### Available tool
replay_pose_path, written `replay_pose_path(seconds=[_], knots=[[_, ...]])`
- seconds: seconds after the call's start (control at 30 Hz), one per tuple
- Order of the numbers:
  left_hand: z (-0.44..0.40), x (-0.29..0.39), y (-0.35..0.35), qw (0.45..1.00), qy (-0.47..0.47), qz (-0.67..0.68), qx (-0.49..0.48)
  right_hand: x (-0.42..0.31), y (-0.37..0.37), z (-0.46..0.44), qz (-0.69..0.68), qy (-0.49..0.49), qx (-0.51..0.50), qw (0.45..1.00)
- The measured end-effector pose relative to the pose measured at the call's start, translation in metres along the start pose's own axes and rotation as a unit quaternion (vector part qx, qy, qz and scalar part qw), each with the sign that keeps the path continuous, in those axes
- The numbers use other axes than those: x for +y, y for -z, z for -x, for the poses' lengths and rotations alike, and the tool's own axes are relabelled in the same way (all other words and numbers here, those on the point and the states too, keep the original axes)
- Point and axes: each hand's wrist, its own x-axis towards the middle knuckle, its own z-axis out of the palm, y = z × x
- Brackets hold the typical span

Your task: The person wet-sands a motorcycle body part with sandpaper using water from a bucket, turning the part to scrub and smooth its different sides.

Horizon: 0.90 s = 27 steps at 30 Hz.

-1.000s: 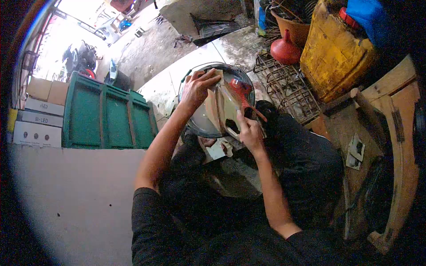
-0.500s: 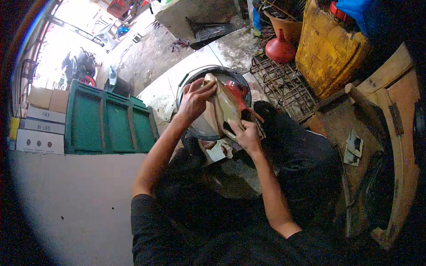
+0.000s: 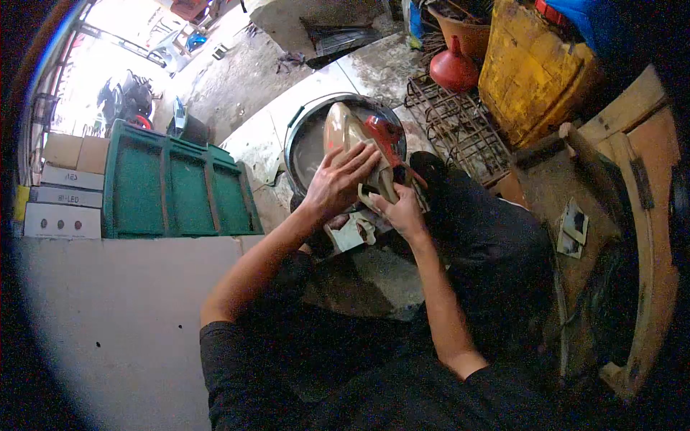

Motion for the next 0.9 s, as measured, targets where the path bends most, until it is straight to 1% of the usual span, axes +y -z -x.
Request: replay_pose_path(seconds=[0.03, 0.07, 0.13, 0.17, 0.23, 0.27, 0.3, 0.37, 0.4, 0.47, 0.5, 0.53, 0.57, 0.6, 0.63, 0.7, 0.73, 0.77, 0.8, 0.83, 0.9], knots=[[0.001, 0.002, 0.000, 1.000, 0.000, 0.002, -0.002, 0.001, 0.001, 0.004, -0.008, 0.031, -0.012, 0.999], [0.001, 0.002, 0.001, 1.000, 0.021, -0.012, -0.018, 0.001, -0.001, 0.009, -0.062, 0.058, -0.017, 0.996], [0.003, 0.003, 0.003, 0.996, 0.063, -0.042, -0.047, 0.014, -0.007, 0.012, -0.087, 0.066, -0.007, 0.994], [0.005, 0.006, 0.004, 0.996, 0.063, -0.042, -0.048, 0.021, -0.010, 0.014, -0.113, 0.074, 0.003, 0.991], [0.005, 0.014, 0.006, 1.000, 0.009, -0.002, 0.003, 0.030, -0.008, 0.016, -0.093, 0.070, 0.004, 0.993], [0.006, 0.019, 0.008, 0.998, -0.043, -0.034, -0.034, 0.033, -0.006, 0.015, -0.072, 0.067, 0.007, 0.995], [0.008, 0.022, 0.009, 0.998, -0.046, -0.033, -0.032, 0.036, -0.005, 0.014, -0.071, 0.069, 0.010, 0.995], [0.014, 0.025, 0.012, 0.993, -0.080, -0.070, -0.052, 0.042, -0.005, 0.013, -0.141, 0.069, -0.005, 0.988], [0.014, 0.025, 0.012, 0.993, -0.080, -0.070, -0.051, 0.044, -0.005, 0.010, -0.140, 0.069, -0.005, 0.988], [0.011, 0.021, 0.013, 0.999, -0.025, -0.025, -0.025, 0.048, -0.005, 0.004, -0.169, 0.042, -0.046, 0.984], [0.012, 0.021, 0.014, 1.000, 0.004, -0.003, -0.011, 0.050, -0.003, 0.006, -0.169, 0.040, -0.048, 0.984], [0.015, 0.021, 0.010, 0.996, -0.072, -0.030, -0.031, 0.050, 0.000, 0.005, -0.132, 0.045, -0.054, 0.989], [0.020, 0.027, 0.009, 0.992, -0.106, -0.040, -0.049, 0.049, 0.001, 0.002, -0.095, 0.050, -0.059, 0.992], [0.020, 0.027, 0.010, 0.996, -0.079, -0.030, -0.042, 0.050, -0.002, 0.001, -0.037, 0.113, -0.019, 0.993], [0.021, 0.028, 0.013, 0.998, -0.051, -0.020, -0.033, 0.051, -0.003, -0.001, -0.034, 0.113, -0.023, 0.993], [0.012, 0.001, -0.013, 0.997, 0.060, 0.004, 0.038, 0.050, -0.006, -0.006, -0.051, 0.096, -0.027, 0.994], [0.003, -0.009, -0.017, 0.990, 0.123, -0.050, 0.058, 0.041, -0.007, -0.002, -0.050, 0.094, -0.035, 0.994], [-0.002, -0.011, -0.011, 0.985, 0.163, -0.028, 0.053, 0.023, -0.008, 0.004, -0.022, 0.068, -0.026, 0.997], [-0.003, -0.017, -0.015, 0.984, 0.170, -0.004, 0.060, 0.012, -0.009, 0.007, 0.007, 0.042, -0.017, 0.999], [-0.003, -0.018, -0.020, 0.981, 0.177, 0.021, 0.070, 0.013, -0.010, 0.006, 0.011, 0.042, -0.025, 0.999], [-0.002, 0.001, -0.039, 0.957, 0.225, 0.034, 0.182, 0.014, -0.011, 0.002, 0.007, 0.014, 0.001, 1.000]])
